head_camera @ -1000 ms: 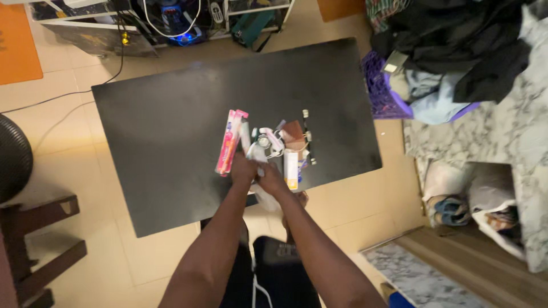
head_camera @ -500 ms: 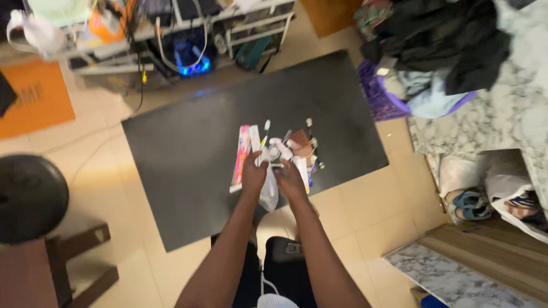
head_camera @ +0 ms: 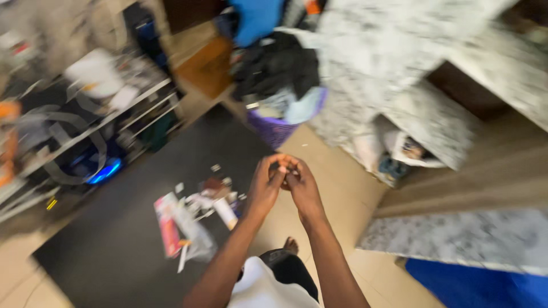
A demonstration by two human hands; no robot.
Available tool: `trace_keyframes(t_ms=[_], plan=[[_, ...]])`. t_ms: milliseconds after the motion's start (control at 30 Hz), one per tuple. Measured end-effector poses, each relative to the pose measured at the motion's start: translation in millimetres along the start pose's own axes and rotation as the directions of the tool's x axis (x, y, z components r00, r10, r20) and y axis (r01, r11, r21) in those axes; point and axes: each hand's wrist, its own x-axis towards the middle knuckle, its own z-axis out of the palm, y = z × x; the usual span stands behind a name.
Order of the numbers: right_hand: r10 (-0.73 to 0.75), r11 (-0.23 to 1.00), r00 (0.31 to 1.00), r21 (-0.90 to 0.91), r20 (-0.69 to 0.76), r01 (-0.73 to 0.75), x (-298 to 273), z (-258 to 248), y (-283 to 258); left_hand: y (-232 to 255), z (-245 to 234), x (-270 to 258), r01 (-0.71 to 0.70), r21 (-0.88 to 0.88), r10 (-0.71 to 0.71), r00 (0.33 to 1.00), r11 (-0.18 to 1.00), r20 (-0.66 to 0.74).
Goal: The person removes various items including clothing, a thumb piano, and toiletries from a cupboard, placing the clothes into a purple laundry basket and the smaller items onto a black table.
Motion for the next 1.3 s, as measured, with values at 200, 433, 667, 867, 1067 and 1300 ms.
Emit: trace_keyframes(t_ms=[200,433,667,867,1067,1300], plan=[[-0.148,0.988,0.967,0.004,-0.206,0.152,-9.6,-134.6,-89.3,71.2,144.9,37.7,0.085,-0.217,-0.009,0.945,0.972,0.326],[-0.211,0.976,0.884,-0.036,-0.417,0.216,-17.1,-296.4,-126.5,112.3,307.3,47.7,0.210,-0.326,0.029,0.802,0.922,0.597],[-0.200,0.978,0.818,-0.058,-0.540,0.201,-12.4,-419.3,-146.4,119.6,420.7,69.7,0.264,-0.199,-0.036,0.680,0.944,0.732],[-0.227,0.971,0.783,-0.069,-0.579,0.231,51.0,-514.0,-133.6,96.7,513.8,127.1,0.240,-0.188,-0.007,0.634,0.953,0.773],[-0.245,0.962,0.744,-0.250,-0.622,0.108,162.2,-606.8,-122.0,69.3,601.4,232.3,0.173,-0.153,0.030,0.563,0.973,0.826],[-0.576,0.596,0.681,-0.802,-0.452,-0.028,276.4,-707.0,-95.4,38.8,699.5,358.0,-0.321,-0.124,0.293,0.553,0.939,0.780]])
